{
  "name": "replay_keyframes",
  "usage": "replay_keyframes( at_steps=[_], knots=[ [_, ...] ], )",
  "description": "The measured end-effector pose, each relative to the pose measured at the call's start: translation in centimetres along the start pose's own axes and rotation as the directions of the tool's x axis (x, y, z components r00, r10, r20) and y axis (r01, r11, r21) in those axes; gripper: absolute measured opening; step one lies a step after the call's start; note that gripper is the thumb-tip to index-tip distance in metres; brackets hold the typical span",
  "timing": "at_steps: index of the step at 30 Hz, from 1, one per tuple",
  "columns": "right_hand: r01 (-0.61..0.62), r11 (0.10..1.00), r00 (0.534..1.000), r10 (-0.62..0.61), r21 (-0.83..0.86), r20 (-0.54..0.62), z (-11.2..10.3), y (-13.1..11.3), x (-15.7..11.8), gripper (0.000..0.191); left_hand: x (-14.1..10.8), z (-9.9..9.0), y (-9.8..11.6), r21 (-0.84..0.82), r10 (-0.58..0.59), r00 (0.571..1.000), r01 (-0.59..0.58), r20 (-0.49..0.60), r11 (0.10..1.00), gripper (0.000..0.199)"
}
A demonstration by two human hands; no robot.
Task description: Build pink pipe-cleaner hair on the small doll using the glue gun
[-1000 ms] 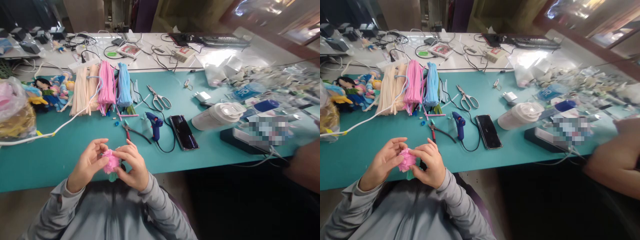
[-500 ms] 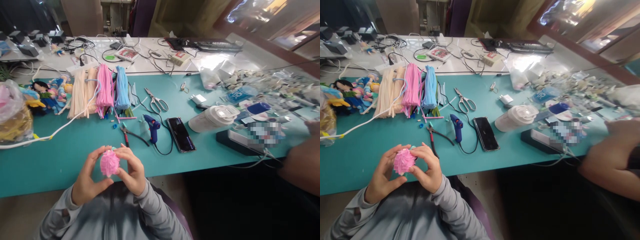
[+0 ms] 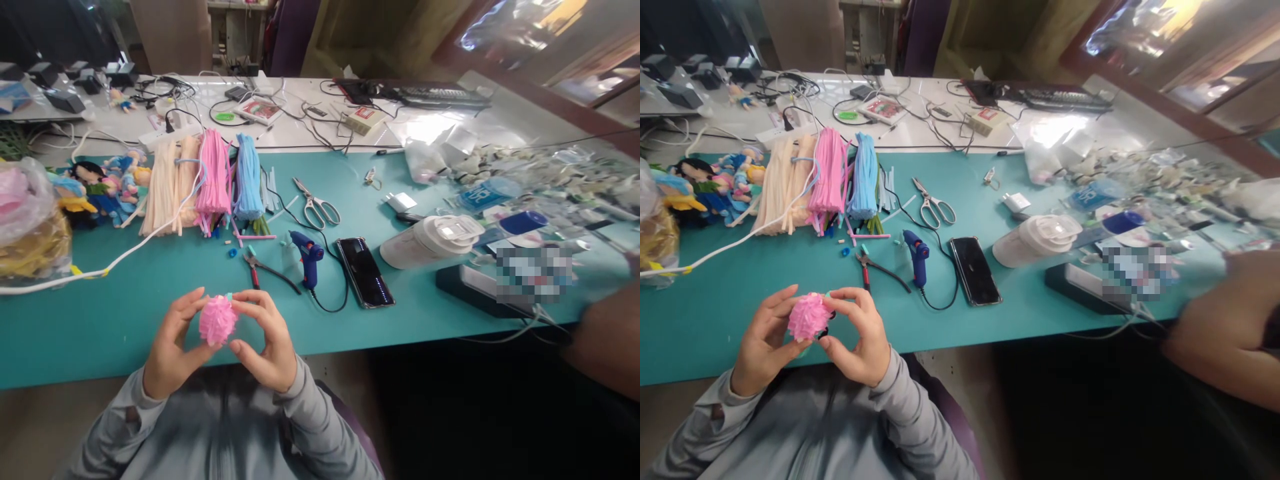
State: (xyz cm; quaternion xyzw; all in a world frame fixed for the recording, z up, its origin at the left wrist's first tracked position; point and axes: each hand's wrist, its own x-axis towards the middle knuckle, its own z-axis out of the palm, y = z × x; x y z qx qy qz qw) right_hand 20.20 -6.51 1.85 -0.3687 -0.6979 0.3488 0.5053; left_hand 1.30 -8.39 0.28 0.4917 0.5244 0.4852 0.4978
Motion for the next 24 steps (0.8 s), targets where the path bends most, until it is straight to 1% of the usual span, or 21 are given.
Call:
replay_keyframes(
  at_steps=[3,6,8,11,13,17,21,22,24],
  knots=[
    [0.035,0.998,0.999,-0.035,-0.057,0.003,-0.7,-0.4,0.1,0.039,0.2,0.0,0.4,0.044,0.038,0.999,-0.037,-0.03,0.998,0.054],
    [0.14,0.973,0.99,-0.136,-0.183,0.033,-1.1,-0.9,0.2,0.038,0.3,0.2,0.8,0.1,0.102,0.994,-0.097,-0.044,0.99,0.051],
    [0.21,0.935,0.978,-0.197,-0.285,0.076,-1.1,-1.1,0.3,0.036,0.3,0.4,1.0,0.107,0.129,0.991,-0.125,-0.025,0.986,0.054],
    [0.258,0.888,0.966,-0.237,-0.381,0.103,-1.0,-1.3,0.5,0.031,0.3,0.5,1.1,0.097,0.139,0.99,-0.14,0.014,0.985,0.062],
    [0.264,0.882,0.964,-0.245,-0.39,0.099,-1.1,-1.4,0.7,0.03,0.4,0.4,1.1,0.083,0.131,0.991,-0.132,0.025,0.988,0.065],
    [0.287,0.885,0.958,-0.275,-0.366,0.085,-1.2,-1.7,0.9,0.032,0.6,0.5,1.1,0.019,0.076,0.995,-0.077,0.071,0.997,0.069],
    [0.298,0.884,0.954,-0.287,-0.359,0.084,-1.3,-1.9,1.0,0.025,1.1,0.7,1.2,-0.047,0.045,0.995,-0.041,0.094,0.998,0.063],
    [0.289,0.895,0.957,-0.282,-0.34,0.072,-1.4,-2.0,1.0,0.025,1.3,0.6,1.3,-0.075,0.048,0.993,-0.04,0.105,0.996,0.061],
    [0.267,0.923,0.96,-0.278,-0.278,-0.001,-1.6,-1.9,0.9,0.024,1.8,0.4,1.3,-0.158,0.057,0.989,-0.035,0.135,0.987,0.063]
  ],
)
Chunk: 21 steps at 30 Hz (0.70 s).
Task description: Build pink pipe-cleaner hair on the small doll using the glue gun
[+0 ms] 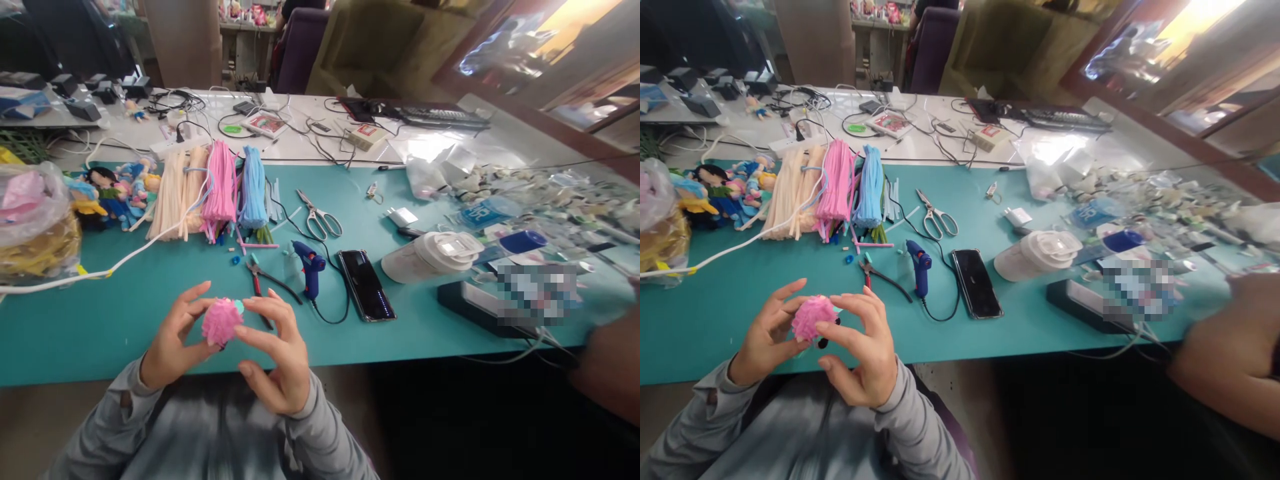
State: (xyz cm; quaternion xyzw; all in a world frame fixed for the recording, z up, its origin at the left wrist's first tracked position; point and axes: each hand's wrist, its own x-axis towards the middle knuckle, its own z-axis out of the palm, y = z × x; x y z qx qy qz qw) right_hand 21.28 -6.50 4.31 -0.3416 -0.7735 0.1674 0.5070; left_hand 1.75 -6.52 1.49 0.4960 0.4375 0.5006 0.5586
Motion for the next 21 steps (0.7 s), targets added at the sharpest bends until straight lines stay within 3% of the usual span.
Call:
replay_keyframes(
  at_steps=[3,6,11,17,19,21],
  knots=[
    [-0.058,0.993,0.986,0.072,0.1,-0.151,-0.4,0.4,-0.4,0.017,0.9,-0.7,-0.1,-0.165,-0.019,0.999,0.026,0.045,0.986,0.07],
    [-0.118,0.979,0.964,0.153,0.168,-0.215,-0.6,0.9,-1.2,0.016,1.7,-1.5,-0.4,-0.294,-0.057,0.997,0.072,0.06,0.953,0.069],
    [-0.214,0.946,0.946,0.263,0.245,-0.191,-0.6,1.8,-2.9,0.026,2.7,-1.5,-0.8,-0.456,-0.109,0.994,0.09,-0.015,0.885,0.059],
    [-0.26,0.953,0.944,0.286,0.158,-0.168,-0.9,3.1,-4.8,0.038,3.4,-1.5,-1.5,-0.551,-0.274,0.961,0.207,-0.041,0.808,0.051],
    [-0.289,0.948,0.918,0.314,0.134,-0.243,-1.0,3.6,-5.5,0.04,3.7,-1.6,-1.8,-0.566,-0.313,0.948,0.225,-0.062,0.793,0.046],
    [-0.343,0.933,0.858,0.358,0.107,-0.368,-1.1,4.2,-6.1,0.038,3.9,-1.5,-2.1,-0.579,-0.34,0.937,0.231,-0.085,0.782,0.042]
  ],
)
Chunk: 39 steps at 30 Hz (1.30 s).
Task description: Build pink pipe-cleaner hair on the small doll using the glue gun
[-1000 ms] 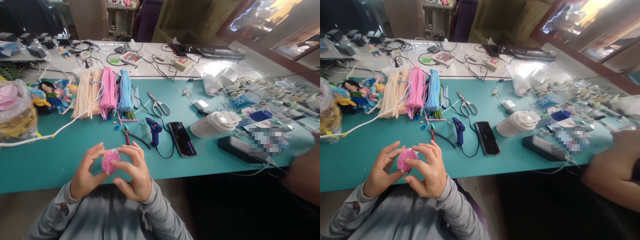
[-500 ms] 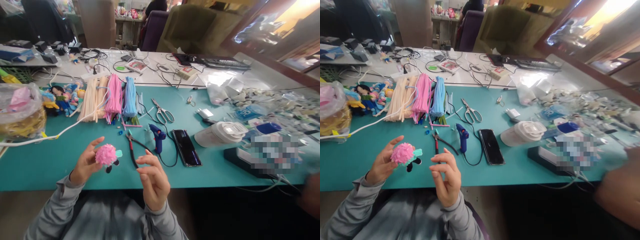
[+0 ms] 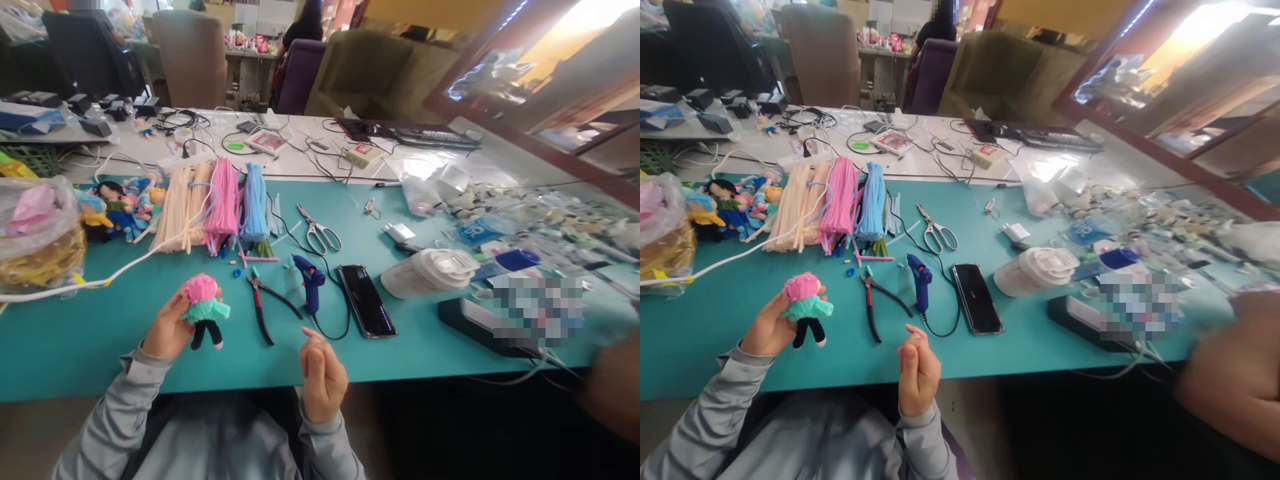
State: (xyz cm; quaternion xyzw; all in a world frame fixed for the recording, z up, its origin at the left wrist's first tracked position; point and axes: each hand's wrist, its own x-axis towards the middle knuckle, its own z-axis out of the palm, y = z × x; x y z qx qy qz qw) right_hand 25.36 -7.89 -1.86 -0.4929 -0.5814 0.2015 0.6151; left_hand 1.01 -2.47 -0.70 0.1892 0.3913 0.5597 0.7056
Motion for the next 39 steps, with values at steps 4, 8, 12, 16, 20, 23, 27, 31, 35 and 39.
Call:
replay_keyframes(
  at_steps=[4,8,12,16,20,23,27,31,35,39],
  knots=[
    [-0.09,0.993,0.955,0.062,-0.082,-0.289,-1.4,1.5,-0.1,0.017,0.5,0.2,-0.4,-0.043,-0.032,0.997,0.03,-0.065,0.999,0.037],
    [-0.17,0.967,0.875,0.061,-0.188,-0.48,-4.1,2.6,0.6,0.021,0.7,0.0,-0.5,-0.086,-0.085,0.989,0.075,-0.117,0.993,0.036],
    [-0.228,0.933,0.755,-0.012,-0.28,-0.656,-7.7,3.9,1.5,0.045,0.7,-0.4,-0.4,-0.107,-0.131,0.981,0.116,-0.146,0.987,0.036],
    [-0.377,0.871,0.713,0.056,-0.315,-0.699,-10.8,5.8,2.4,0.027,0.5,-0.4,-0.2,-0.147,-0.164,0.974,0.142,-0.155,0.979,0.038],
    [-0.479,0.804,0.762,0.183,-0.351,-0.621,-12.7,8.1,3.4,0.037,0.2,-0.1,0.1,-0.175,-0.193,0.96,0.158,-0.205,0.972,0.037],
    [-0.523,0.756,0.793,0.263,-0.394,-0.549,-13.3,9.3,3.9,0.038,0.1,-0.1,0.2,-0.202,-0.212,0.949,0.167,-0.232,0.965,0.037],
    [-0.54,0.708,0.815,0.306,-0.455,-0.492,-13.4,10.1,3.8,0.045,0.2,-0.5,0.0,-0.171,-0.201,0.965,0.172,-0.169,0.97,0.04],
    [-0.536,0.681,0.827,0.303,-0.5,-0.474,-13.3,10.2,3.6,0.049,0.5,-0.8,-0.5,-0.155,-0.18,0.97,0.155,-0.162,0.976,0.04],
    [-0.526,0.665,0.835,0.287,-0.53,-0.469,-13.3,10.3,3.5,0.049,0.7,-1.0,-0.8,-0.18,-0.187,0.97,0.158,-0.156,0.971,0.037],
    [-0.52,0.654,0.838,0.269,-0.549,-0.474,-13.2,10.3,3.5,0.047,0.7,-1.0,-0.9,-0.177,-0.166,0.979,0.144,-0.12,0.974,0.036]
  ],
)
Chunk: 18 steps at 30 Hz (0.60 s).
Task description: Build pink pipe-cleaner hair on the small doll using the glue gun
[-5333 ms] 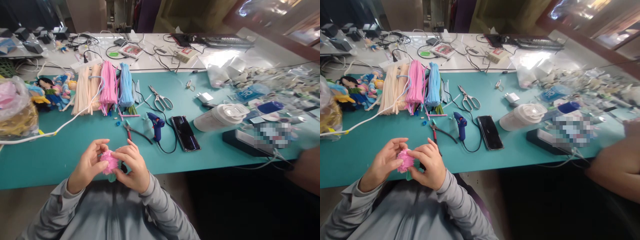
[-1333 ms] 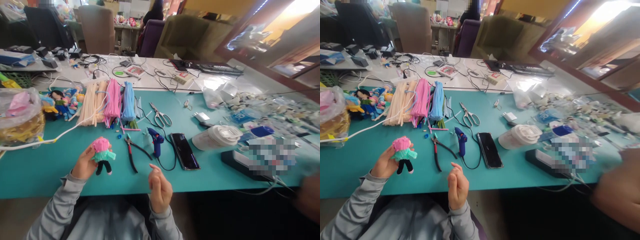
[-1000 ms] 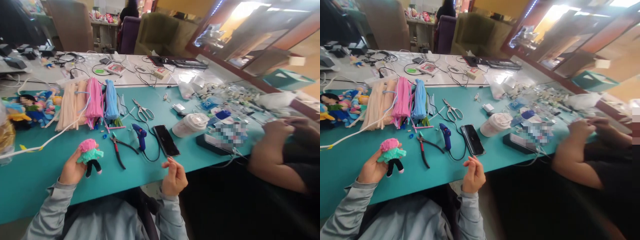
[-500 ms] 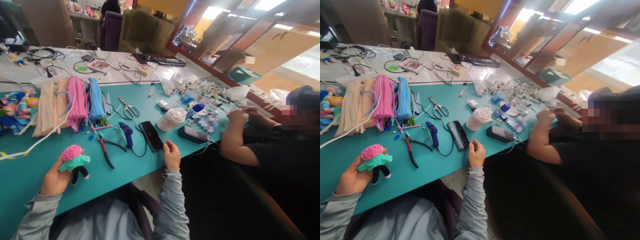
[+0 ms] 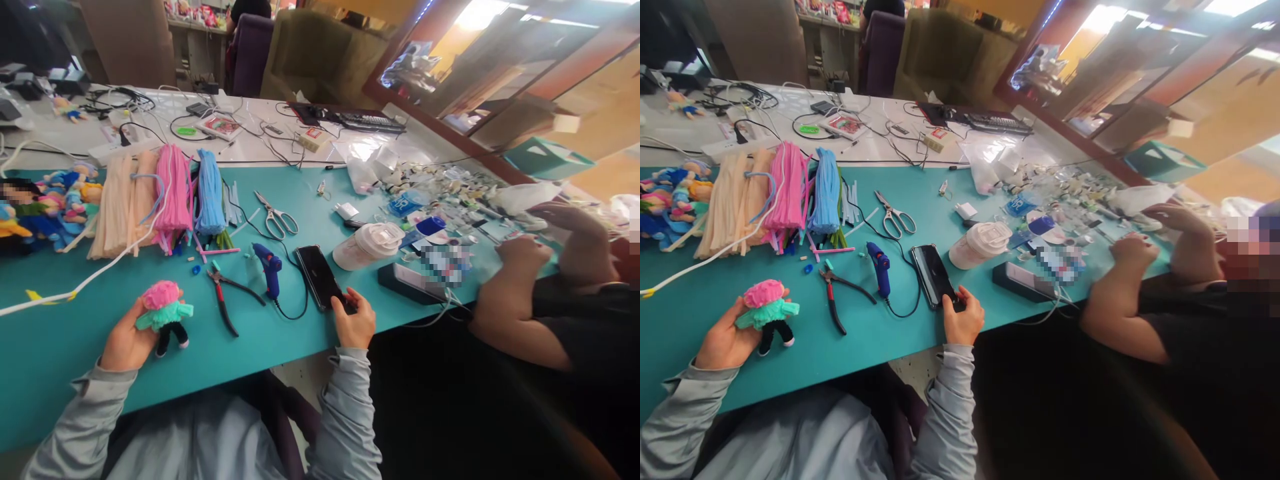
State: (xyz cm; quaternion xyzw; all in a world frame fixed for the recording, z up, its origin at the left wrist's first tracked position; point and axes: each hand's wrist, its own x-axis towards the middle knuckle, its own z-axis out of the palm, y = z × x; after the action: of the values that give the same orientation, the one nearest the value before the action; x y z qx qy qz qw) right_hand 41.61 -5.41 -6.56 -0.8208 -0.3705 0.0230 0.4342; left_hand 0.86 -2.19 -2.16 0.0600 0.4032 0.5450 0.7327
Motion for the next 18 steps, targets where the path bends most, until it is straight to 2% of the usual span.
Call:
replay_keyframes(
  at_steps=[8,14,18],
  knots=[
    [0.002,0.999,1.0,-0.003,-0.05,-0.021,0.1,-0.3,-0.2,0.046,-0.3,0.8,0.0,0.039,0.026,0.998,-0.023,-0.062,0.999,0.038],
    [0.016,0.998,0.999,-0.018,-0.054,-0.033,0.3,-0.3,-0.4,0.046,-0.4,1.2,0.2,0.02,0.003,0.989,0.0,-0.15,1.0,0.036],
    [0.046,0.998,0.998,-0.048,-0.042,-0.051,0.3,-0.4,-0.7,0.043,-0.5,1.4,0.4,0.008,-0.022,0.987,0.024,-0.157,1.0,0.036]
  ],
)
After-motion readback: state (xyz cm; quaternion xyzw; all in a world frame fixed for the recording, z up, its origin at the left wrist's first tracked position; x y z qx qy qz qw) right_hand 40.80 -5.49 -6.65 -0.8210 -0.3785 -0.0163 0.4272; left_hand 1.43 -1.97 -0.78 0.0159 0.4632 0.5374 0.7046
